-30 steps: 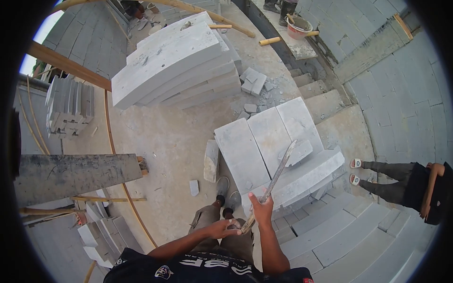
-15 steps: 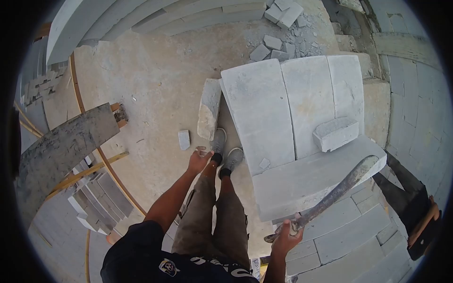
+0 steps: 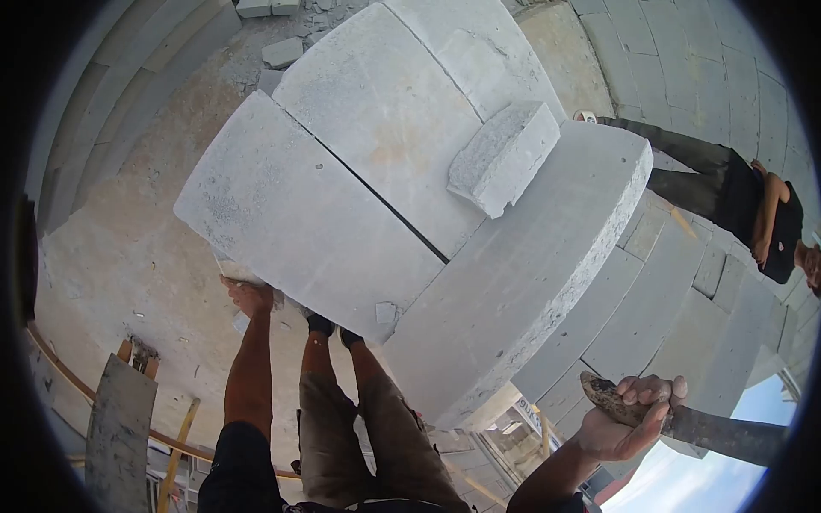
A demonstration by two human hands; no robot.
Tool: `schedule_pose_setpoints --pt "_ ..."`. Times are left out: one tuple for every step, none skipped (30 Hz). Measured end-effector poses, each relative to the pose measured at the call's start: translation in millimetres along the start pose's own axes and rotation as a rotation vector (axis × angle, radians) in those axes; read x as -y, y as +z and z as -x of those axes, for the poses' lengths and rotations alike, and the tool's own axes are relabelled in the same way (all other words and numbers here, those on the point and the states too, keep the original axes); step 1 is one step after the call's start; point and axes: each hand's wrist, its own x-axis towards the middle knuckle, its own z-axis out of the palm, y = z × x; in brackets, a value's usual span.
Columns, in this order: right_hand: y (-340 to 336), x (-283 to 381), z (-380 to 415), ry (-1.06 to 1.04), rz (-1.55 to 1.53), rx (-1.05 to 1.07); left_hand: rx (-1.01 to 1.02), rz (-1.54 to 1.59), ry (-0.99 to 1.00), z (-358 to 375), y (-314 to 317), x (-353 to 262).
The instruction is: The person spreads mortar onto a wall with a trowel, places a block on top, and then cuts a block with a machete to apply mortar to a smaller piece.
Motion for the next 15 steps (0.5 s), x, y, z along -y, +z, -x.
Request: schedule_pose_setpoints --pt "-4 11 -10 -0.037 -0.085 0.002 0.019 -0.052 0.004 -5 3 2" --pt "-9 16 -17 -0.078 -0.174 0.0 0.003 -0.05 0.027 -6 0 1" --pt "-15 16 -20 -0.084 -0.248 0.026 0.039 -0.042 0.052 -5 -6 3" --pt "-15 8 -18 -0.06 -0.326 0.078 0.077 -0.035 0.072 -5 -11 6" --pt "-8 -6 -11 -0.031 -0.401 0.138 0.132 0.073 0.148 -4 -20 11" --pt "13 -34 7 0.066 -0.253 0.006 0.124 0.07 0.152 -1 -28 15" --pt "22 -79 31 0.079 -0.19 0.05 0.171 0.123 0.158 1 -35 18" --pt "26 -83 32 0.151 -0.211 -0.074 0.215 0.177 0.164 2 -45 21" --pt "27 -71 25 0.174 -0.312 -0.083 0.185 0.193 0.156 6 -57 20" --pt "27 -58 19 0.199 -0.414 -0.092 0.181 0.229 0.149 10 -67 17" --pt "23 -53 12 0.2 -0.429 -0.093 0.194 0.252 0.148 14 -73 17" --pt "11 -52 5 0.233 -0.467 -0.071 0.193 0.247 0.147 14 -74 21" --pt "3 -53 3 0.261 -0.5 -0.05 0.173 0.251 0.125 11 -70 20" --pt "-3 -56 7 0.256 -0.492 -0.053 0.156 0.258 0.105 12 -67 13" --pt "-9 -60 11 0.25 -0.484 0.001 0.166 0.262 0.108 12 -62 6"
